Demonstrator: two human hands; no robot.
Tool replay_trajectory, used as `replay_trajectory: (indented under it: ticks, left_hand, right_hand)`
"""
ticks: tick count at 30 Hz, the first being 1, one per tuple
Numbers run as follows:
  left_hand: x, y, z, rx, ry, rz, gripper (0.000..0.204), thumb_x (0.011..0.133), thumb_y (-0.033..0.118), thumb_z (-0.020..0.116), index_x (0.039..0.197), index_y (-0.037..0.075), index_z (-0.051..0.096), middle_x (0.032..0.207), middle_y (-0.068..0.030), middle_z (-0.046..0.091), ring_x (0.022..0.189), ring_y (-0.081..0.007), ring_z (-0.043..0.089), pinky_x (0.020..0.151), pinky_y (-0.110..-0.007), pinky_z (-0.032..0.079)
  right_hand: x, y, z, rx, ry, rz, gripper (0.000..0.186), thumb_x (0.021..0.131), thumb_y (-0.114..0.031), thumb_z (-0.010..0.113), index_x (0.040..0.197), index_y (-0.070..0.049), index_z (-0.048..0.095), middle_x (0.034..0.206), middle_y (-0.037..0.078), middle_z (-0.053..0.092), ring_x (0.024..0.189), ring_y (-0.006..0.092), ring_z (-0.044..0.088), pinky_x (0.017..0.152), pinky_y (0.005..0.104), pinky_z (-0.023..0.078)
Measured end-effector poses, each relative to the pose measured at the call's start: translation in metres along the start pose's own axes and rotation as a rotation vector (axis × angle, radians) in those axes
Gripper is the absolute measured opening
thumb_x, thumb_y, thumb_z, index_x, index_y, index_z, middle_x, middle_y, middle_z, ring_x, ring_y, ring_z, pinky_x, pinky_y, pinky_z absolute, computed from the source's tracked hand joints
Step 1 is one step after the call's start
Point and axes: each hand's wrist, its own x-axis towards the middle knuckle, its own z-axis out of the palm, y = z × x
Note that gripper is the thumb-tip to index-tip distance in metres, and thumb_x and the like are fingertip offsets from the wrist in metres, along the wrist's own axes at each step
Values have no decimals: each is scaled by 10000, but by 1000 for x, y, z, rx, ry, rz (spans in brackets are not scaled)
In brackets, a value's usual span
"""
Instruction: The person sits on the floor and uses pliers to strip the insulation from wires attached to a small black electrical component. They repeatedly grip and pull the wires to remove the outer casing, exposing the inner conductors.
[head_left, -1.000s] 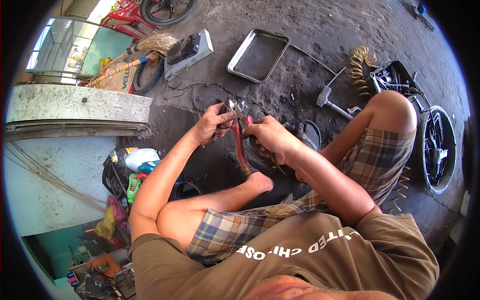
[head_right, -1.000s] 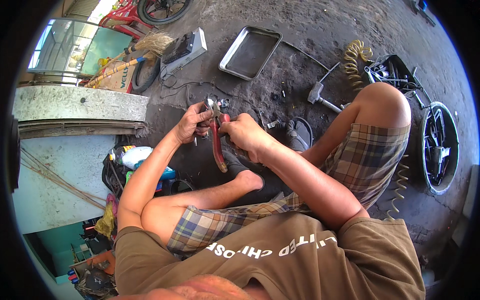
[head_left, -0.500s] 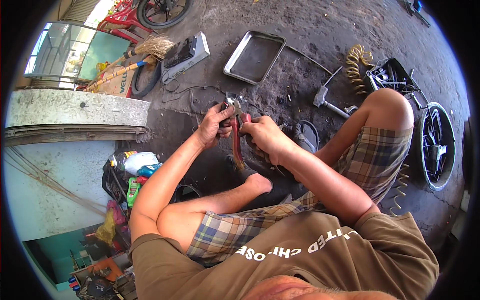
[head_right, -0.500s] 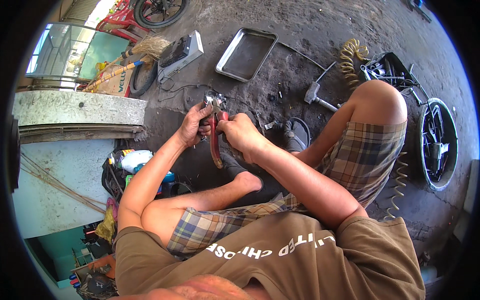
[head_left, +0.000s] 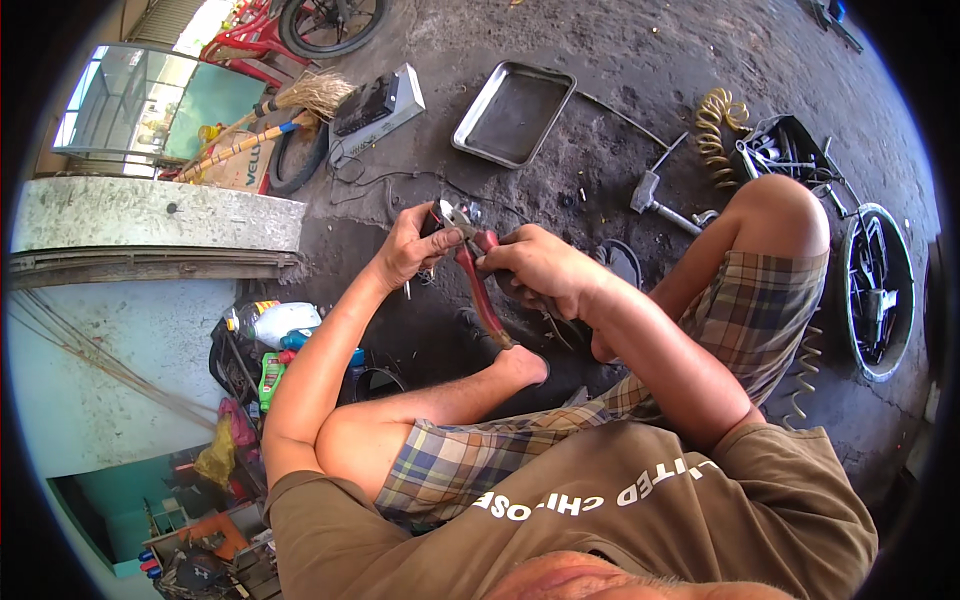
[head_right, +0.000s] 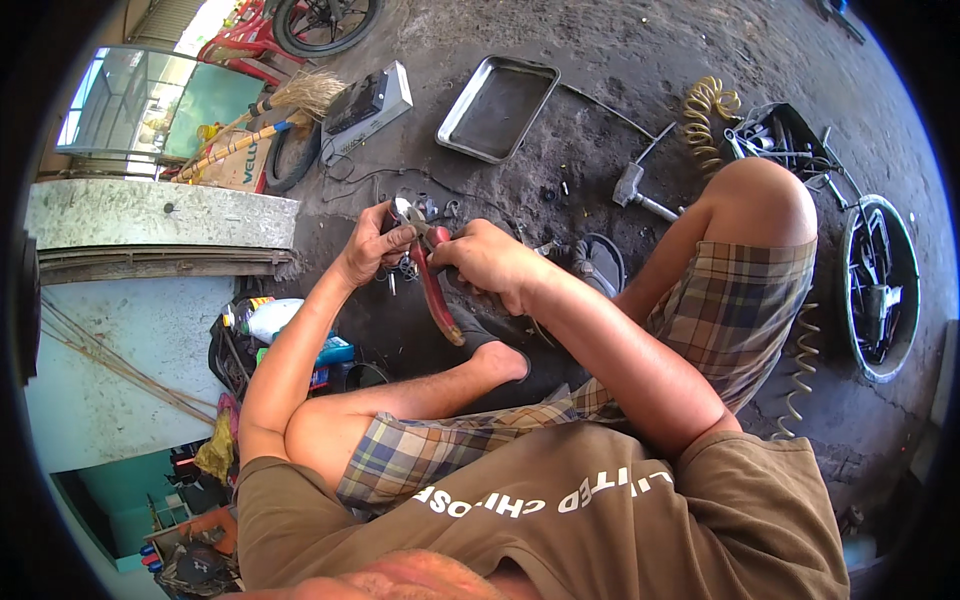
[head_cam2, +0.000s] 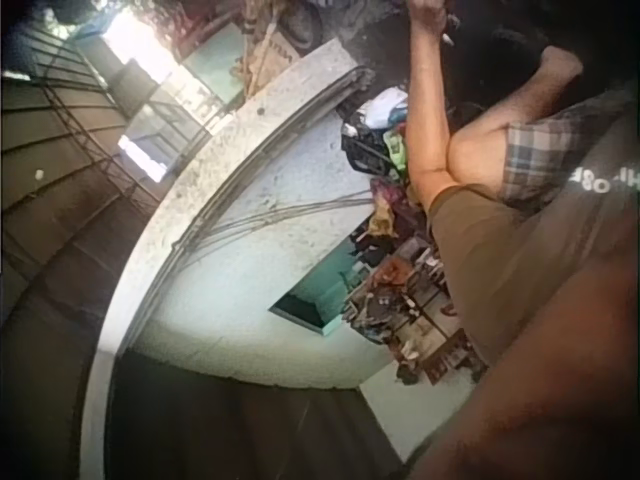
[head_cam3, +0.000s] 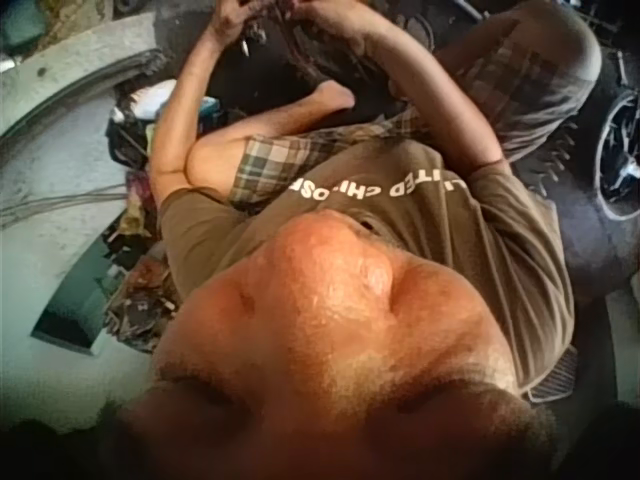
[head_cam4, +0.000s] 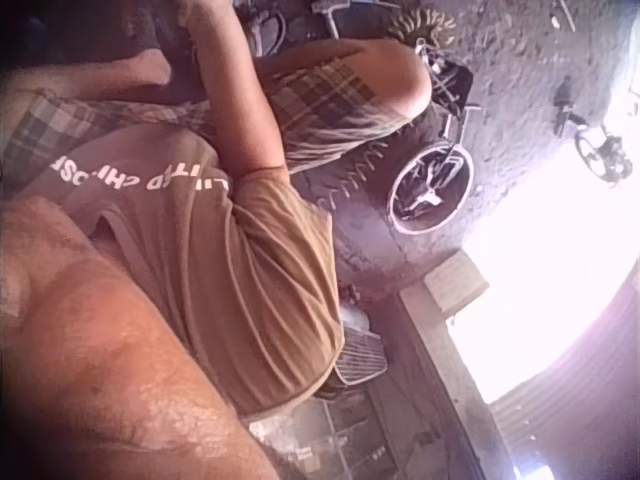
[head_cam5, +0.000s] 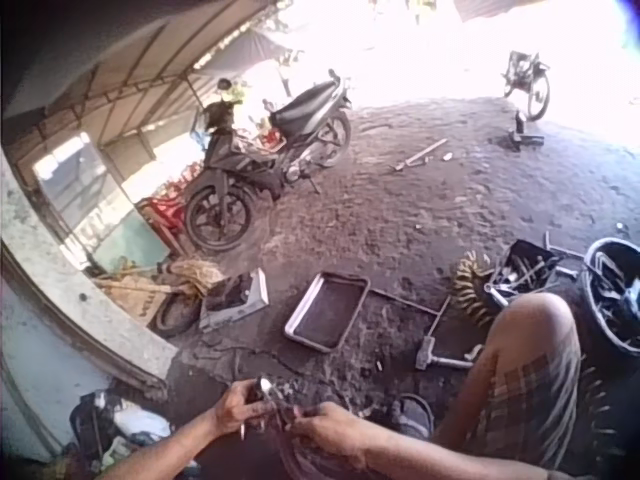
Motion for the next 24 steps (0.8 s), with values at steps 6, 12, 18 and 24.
replay_trajectory:
  ticks: [6,12,18,24]
  left_hand:
    - [4,-10,12,-300,41,-32,192,1014,223,740,1028,83,610,667,85,437,513,-2,336,446,-218,264]
    - [3,-4,20,-341,67,-54,209,1009,249,728,1045,84,606,672,76,431,496,-12,332,441,-223,266]
    - [9,-8,12,-371,37,-49,279,982,304,755,1067,66,636,684,47,512,495,-20,367,440,-227,276]
    - [13,-8,-2,45,41,164,334,947,305,810,994,22,638,740,27,606,554,-85,502,510,-273,399]
  right_hand:
    - [-2,1,6,79,22,-28,134,988,-170,683,944,-44,664,609,-42,445,443,82,394,398,295,261]
    - [5,6,-1,124,-27,-55,115,992,-165,674,1008,-52,683,614,-61,426,453,62,383,400,271,262]
    - [8,2,-9,95,-83,-89,101,998,-167,668,1019,-70,686,613,-70,424,456,52,378,400,261,260]
    - [1,-5,-8,-57,-42,-26,110,988,-174,676,1008,-65,679,614,-51,463,453,66,394,398,279,263]
